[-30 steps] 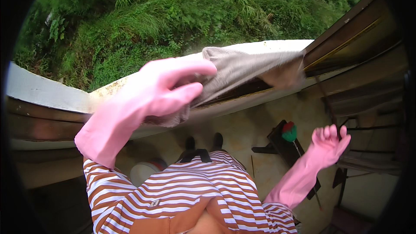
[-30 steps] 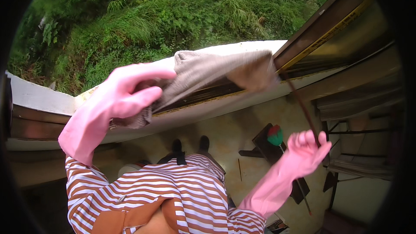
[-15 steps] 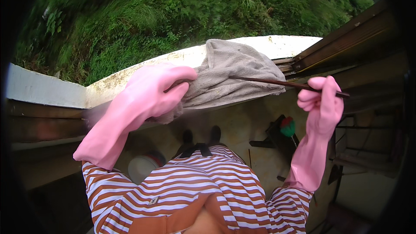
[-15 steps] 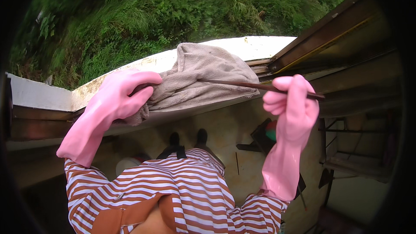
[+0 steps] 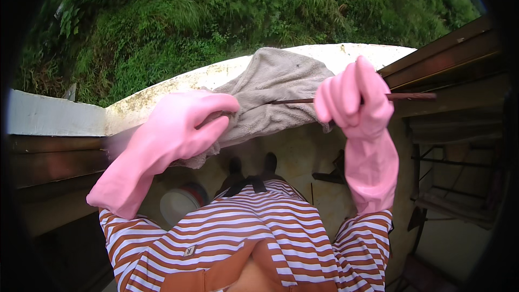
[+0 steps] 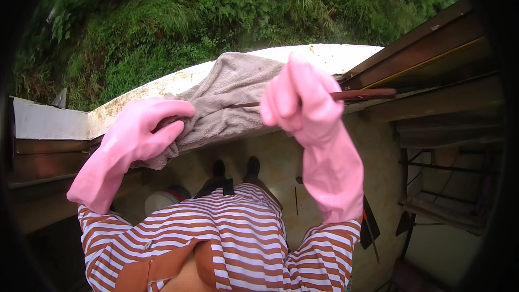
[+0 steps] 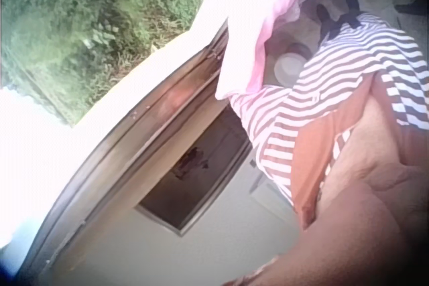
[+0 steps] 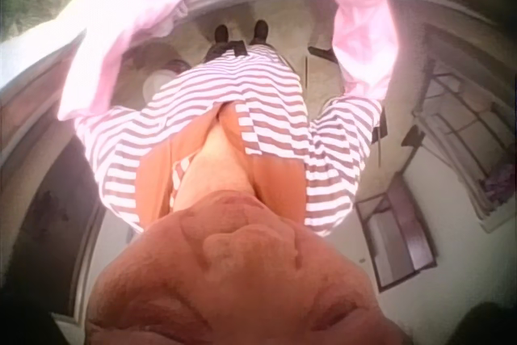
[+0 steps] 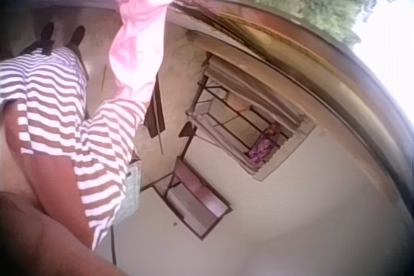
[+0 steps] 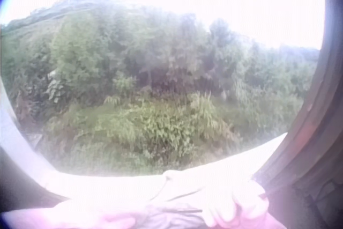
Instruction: The person uses a cloth and a thin metal tool to clean the window frame and sill. They repeatedly wipe the frame and scrape along the grooves, then wipe again to remove debris. The person briefly moves a small stool before resuming cleaning.
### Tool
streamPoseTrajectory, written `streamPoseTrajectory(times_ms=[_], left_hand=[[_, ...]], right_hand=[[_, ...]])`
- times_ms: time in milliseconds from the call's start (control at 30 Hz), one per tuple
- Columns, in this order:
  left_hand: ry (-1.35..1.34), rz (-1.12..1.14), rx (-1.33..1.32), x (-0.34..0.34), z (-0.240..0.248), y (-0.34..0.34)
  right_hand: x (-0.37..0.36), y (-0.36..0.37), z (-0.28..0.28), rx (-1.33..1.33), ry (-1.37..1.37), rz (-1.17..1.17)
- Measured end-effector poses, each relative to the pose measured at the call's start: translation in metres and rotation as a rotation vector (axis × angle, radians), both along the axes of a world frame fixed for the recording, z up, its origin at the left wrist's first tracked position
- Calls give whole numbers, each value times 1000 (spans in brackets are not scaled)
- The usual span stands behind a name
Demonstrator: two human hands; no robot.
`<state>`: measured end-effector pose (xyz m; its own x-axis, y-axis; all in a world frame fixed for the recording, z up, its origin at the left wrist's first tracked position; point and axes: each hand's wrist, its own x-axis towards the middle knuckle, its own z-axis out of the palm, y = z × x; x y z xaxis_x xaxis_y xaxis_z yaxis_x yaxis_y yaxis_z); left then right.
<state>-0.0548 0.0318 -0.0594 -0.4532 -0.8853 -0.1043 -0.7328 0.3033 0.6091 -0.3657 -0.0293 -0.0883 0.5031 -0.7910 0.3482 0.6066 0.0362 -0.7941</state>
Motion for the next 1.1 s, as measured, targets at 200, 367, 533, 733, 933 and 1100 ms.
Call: streamPoseTrajectory(times_ms=[200,367,533,733,933,1100], left_hand=[[70,-97,-14,-41,-18,-18],[160,-168,-267,-102,-49,-45],[-148,8,426,-98,5,-57],[1,34,223,-44,2,-25],[204,-64,193,-133,-35,-71],[308,37,30,-125,-17,-76]], right_hand=[[-40,11,45,-160,712,-346],[-23,16,49,-272,1131,-401],[31,19,9,-680,1541,-525],[45,39,-4,-859,1117,-741],[-19,2,-21,-906,1155,-828],[-30,7,7,-1047,1137,-721]])
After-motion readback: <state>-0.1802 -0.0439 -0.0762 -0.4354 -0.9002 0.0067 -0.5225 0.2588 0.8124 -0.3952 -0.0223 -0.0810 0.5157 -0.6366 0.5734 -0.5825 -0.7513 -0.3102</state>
